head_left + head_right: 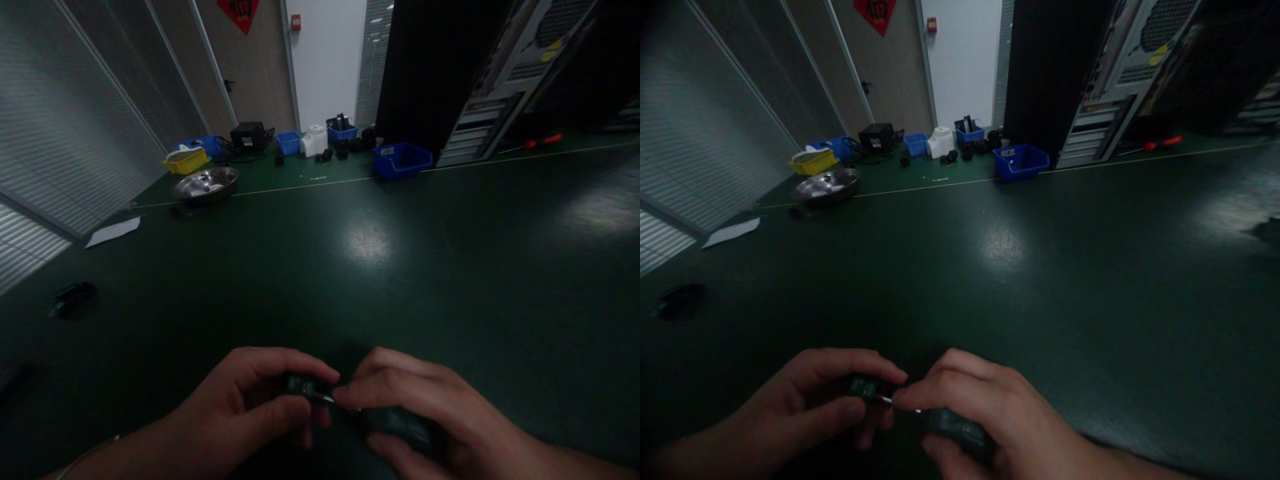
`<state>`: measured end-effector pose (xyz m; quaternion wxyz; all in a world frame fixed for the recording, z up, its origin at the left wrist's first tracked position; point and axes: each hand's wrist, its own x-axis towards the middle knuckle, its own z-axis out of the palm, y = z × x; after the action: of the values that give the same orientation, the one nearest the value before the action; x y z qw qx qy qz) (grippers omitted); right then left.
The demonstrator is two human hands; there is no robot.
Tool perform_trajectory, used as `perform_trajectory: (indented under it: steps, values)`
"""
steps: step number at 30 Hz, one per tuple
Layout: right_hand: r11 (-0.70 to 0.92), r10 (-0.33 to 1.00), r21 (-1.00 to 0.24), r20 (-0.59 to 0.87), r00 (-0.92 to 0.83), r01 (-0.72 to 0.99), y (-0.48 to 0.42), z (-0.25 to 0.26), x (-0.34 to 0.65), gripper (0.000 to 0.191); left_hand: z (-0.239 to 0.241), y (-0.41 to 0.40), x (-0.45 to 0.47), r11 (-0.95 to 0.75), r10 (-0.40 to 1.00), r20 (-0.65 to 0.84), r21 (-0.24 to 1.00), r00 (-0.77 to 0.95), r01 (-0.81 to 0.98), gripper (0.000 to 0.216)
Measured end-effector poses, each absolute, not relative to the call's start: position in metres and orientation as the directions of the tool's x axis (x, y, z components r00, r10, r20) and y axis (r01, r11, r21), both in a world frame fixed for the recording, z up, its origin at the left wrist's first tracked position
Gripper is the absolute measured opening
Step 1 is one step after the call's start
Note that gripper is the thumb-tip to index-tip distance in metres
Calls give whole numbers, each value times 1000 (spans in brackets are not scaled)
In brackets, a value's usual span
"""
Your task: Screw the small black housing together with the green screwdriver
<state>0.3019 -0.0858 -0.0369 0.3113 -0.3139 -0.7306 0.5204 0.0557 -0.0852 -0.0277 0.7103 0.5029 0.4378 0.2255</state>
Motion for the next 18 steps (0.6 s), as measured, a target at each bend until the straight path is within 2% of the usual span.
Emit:
perform_trajectory:
  steps: [5,10,18]
  values:
    - [264,788,-958,148,-598,111,-88,-35,303,56,-29,-85,57,291,821,-331,943,464,158,23]
    - [263,770,-952,109,-628,157,-88,-36,303,45,-30,-84,58,474,740,-404,881,538,9,20]
    - [290,795,-945,150,-588,151,-89,-34,303,58,-27,-85,58,394,775,-378,916,507,79,22]
